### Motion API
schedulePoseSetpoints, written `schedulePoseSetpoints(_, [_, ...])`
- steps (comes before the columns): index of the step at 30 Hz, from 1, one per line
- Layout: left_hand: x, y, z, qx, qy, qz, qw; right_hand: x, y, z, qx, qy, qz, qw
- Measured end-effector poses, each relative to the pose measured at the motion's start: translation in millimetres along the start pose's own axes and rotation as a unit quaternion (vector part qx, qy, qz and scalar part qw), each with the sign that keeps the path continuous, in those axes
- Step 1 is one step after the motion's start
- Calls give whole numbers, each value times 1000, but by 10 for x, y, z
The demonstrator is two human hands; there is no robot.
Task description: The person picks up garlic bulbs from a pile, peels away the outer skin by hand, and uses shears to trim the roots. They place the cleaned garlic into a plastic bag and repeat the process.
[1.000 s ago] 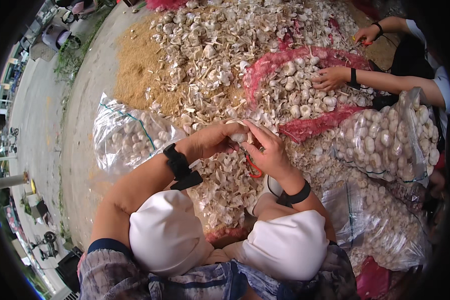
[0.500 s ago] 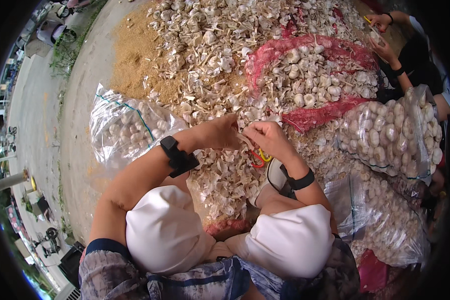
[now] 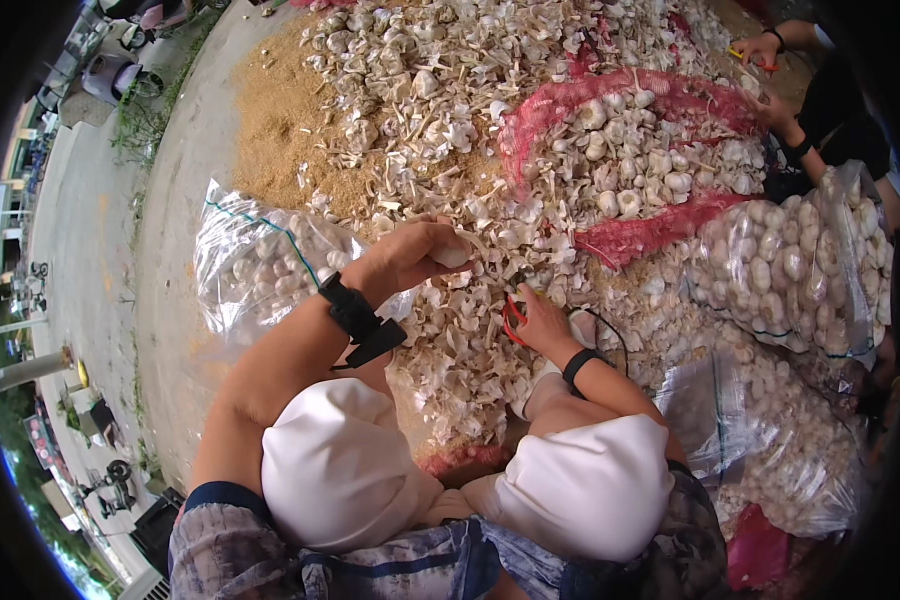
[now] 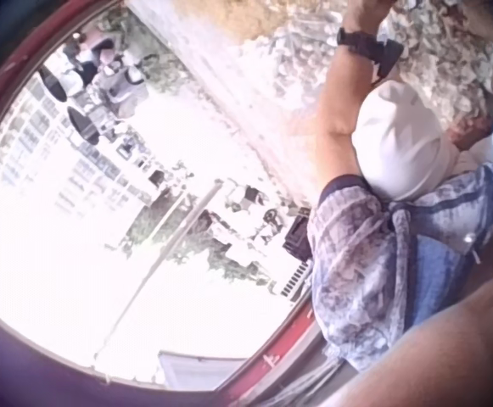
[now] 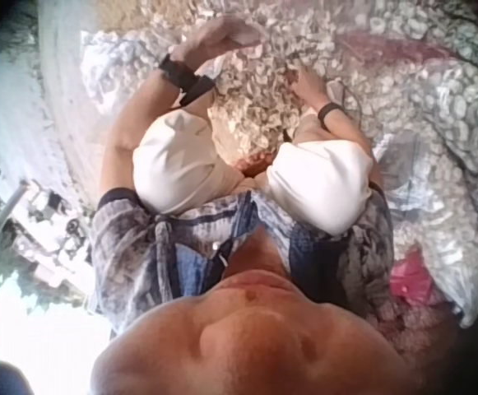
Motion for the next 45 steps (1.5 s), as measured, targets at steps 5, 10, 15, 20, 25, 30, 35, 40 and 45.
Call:
schedulePoseSetpoints(5, [-41, 26, 180, -12, 94, -45, 994, 35, 104, 138, -143, -528, -117, 829])
schedulePoseSetpoints(10, [-227, -21, 285, -57, 104, -123, 985, 758, 131, -313, 17, -450, -39, 892])
schedulePoseSetpoints(15, [-311, 40, 228, -36, 105, -86, 990, 1337, 207, -888, 144, -222, 123, 957])
schedulePoseSetpoints(20, [-360, 35, 66, -17, 49, -45, 998, 1526, 198, -1095, 151, -239, 168, 944])
schedulePoseSetpoints(25, [-501, 50, -74, -1, 68, -87, 994, 1549, 221, -1043, 110, -257, 180, 943])
schedulePoseSetpoints(30, [-496, 12, -168, 4, 68, -72, 995, 1551, 288, -1014, 88, -295, 182, 934])
schedulePoseSetpoints(35, [-295, -74, -324, 31, 76, -72, 994, 1264, 191, -857, 61, -383, 104, 916])
schedulePoseSetpoints(40, [-244, -70, -214, 29, 57, -36, 997, 673, 114, -266, -10, -134, 95, 986])
schedulePoseSetpoints(45, [-515, 160, 182, -27, 69, -150, 986, 654, 156, -112, -45, 6, -82, 996])
Point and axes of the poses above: each hand's wrist, its own y-axis away from the middle knuckle, its own x-axis out of the back of the hand, z = x × y, the point moved 10 cm from there along -y, towards the middle knuckle, and after that the axes turned 6 degrees about -x, right-handed, at the moved point
